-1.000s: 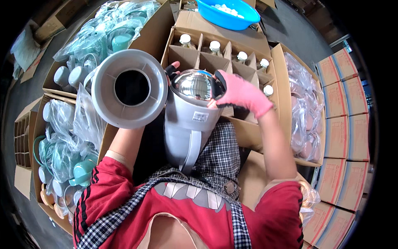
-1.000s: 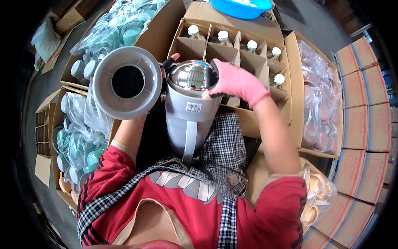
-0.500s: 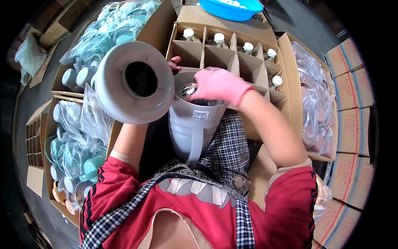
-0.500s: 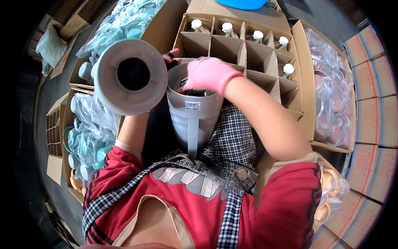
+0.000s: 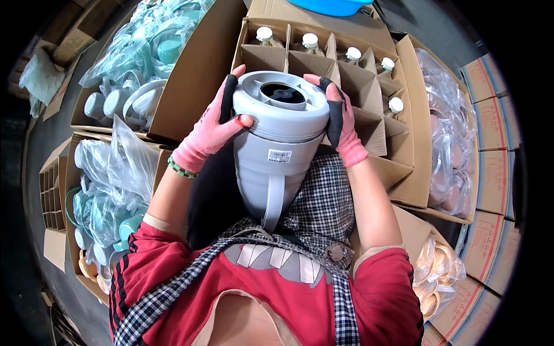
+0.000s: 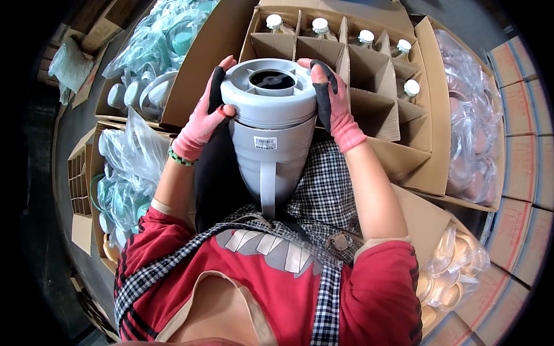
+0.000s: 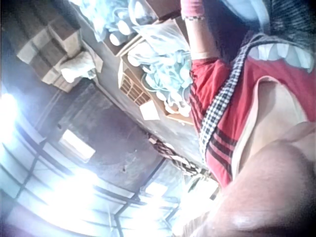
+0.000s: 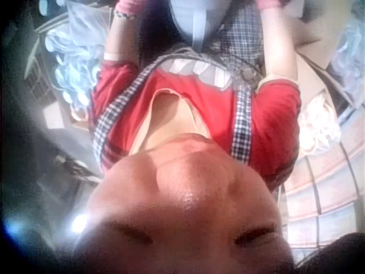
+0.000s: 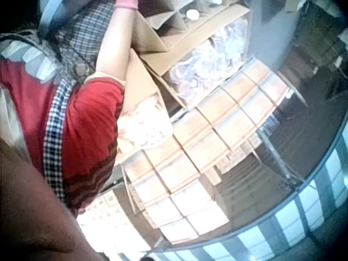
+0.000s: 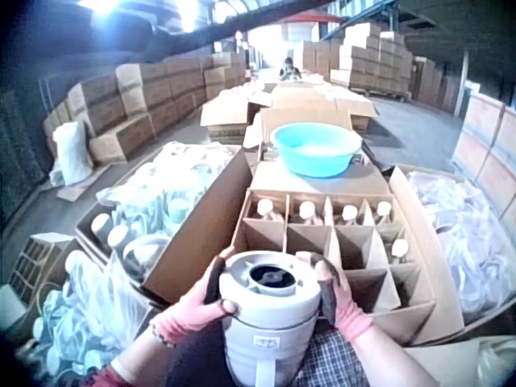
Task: The person assembles electric kettles by inserting stainless steel inner pots into plastic outer shells. They handle multiple kettles of different colors, including gray and pink, and place the assembled units into cardboard boxes.
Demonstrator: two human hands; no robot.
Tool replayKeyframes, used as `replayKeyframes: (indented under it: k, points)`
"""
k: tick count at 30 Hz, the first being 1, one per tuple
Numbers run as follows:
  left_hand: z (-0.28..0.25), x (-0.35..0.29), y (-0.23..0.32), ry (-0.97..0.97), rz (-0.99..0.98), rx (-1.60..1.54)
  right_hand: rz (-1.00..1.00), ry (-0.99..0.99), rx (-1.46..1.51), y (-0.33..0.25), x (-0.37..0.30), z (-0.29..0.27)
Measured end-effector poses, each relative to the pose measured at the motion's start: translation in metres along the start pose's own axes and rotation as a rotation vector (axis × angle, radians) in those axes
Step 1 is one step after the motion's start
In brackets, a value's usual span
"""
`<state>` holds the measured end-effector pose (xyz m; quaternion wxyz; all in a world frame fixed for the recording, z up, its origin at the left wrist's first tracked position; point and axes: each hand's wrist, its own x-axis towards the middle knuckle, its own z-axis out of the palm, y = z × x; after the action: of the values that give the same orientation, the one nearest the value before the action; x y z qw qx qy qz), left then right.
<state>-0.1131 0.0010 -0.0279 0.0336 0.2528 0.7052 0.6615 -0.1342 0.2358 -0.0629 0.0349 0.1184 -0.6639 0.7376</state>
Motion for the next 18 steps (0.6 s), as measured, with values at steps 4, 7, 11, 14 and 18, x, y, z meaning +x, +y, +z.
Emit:
replayKeyframes:
  k: [4,7,11,14,18]
  points:
    - [0.000,-0.006,0.007,0.001,-0.032,0.181,0.080,-0.138,0.048,-0.009,0.003,-0.003]
    - [0.018,-0.010,0.023,0.060,-0.027,0.482,0.194,-0.211,0.387,0.012,0.016,-0.015]
    - [0.038,-0.019,0.031,0.064,0.016,0.683,0.372,-0.244,0.631,0.019,0.022,-0.015]
    - [0.031,-0.015,0.036,0.015,-0.031,0.666,0.303,-0.143,0.468,0.020,0.016,-0.017]
    - [-0.024,-0.005,-0.014,-0.092,-0.234,0.086,-0.038,0.118,-0.170,-0.010,-0.036,0.017]
